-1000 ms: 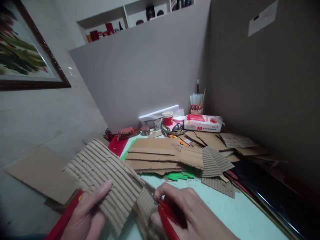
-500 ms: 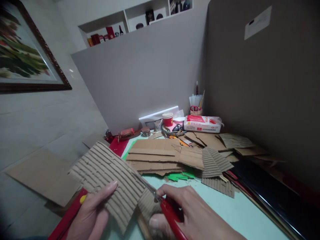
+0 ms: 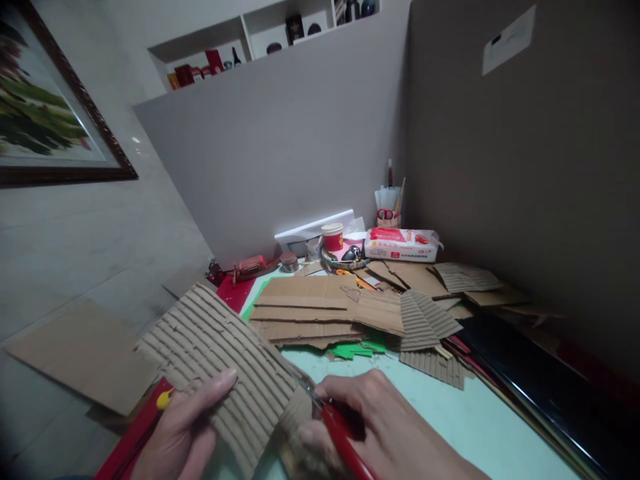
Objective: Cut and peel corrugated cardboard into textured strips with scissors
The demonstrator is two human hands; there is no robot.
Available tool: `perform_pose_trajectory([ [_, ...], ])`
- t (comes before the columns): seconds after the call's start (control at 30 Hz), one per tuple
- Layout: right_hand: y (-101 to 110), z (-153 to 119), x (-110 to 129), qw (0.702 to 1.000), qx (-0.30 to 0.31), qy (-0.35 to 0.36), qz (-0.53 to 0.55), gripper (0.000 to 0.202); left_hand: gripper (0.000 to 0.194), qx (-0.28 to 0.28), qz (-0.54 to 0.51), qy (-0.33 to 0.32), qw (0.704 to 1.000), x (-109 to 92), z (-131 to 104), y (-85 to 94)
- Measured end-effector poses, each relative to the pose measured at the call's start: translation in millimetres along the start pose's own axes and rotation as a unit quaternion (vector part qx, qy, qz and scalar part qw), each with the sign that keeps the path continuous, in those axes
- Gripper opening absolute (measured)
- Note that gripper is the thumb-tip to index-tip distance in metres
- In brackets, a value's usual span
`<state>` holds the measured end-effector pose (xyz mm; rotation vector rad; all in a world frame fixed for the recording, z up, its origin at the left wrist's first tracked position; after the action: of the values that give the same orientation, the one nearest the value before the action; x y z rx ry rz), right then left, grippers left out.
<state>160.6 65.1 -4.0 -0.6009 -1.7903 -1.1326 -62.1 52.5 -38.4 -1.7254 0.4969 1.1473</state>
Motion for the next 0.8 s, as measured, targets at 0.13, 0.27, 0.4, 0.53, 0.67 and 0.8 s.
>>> perform_pose_trajectory([
  [0.13, -3.7, 1.6, -3.8, 0.999, 0.021, -0.025, 0.013, 0.050, 0.056, -0.030, -0.006, -0.006, 1.000, 1.5, -0.2, -2.3],
  [0.27, -6.6, 6.3, -7.8, 0.998, 0.027, -0.041, -0.035, 0.045, 0.052, -0.041, 0.010, -0.005, 0.999, 1.0, -5.2, -10.5],
  [0.4, -5.0, 7.6, -11.5, 0.997, 0.011, -0.043, -0.061, 0.037, 0.047, -0.027, 0.030, 0.005, 0.999, 3.4, -10.9, -15.8],
  [0.53, -6.6, 8.0, -13.8, 0.998, 0.030, -0.043, -0.038, 0.032, 0.054, -0.009, 0.040, 0.016, 0.999, 9.6, -15.8, -16.0],
  [0.67, -5.4, 8.6, -9.8, 0.999, 0.022, -0.017, -0.019, 0.037, 0.055, 0.021, 0.041, 0.041, 0.998, 18.3, -18.2, -14.6],
  [0.8, -5.6, 6.1, -10.5, 0.999, 0.013, -0.036, -0.017, 0.051, 0.061, 0.028, 0.042, 0.055, 0.997, 24.2, -17.7, -9.6],
])
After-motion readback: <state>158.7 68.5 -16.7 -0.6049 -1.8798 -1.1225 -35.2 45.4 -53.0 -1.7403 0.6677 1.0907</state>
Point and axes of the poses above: each hand's wrist, its own z-axis towards the middle knuckle, its own y-axis out of the back of the hand, x = y × z, the point moved 7 cm from there along z, towards the middle knuckle, and after that the axes turned 12 degrees about -y, right-handed, at the moved point
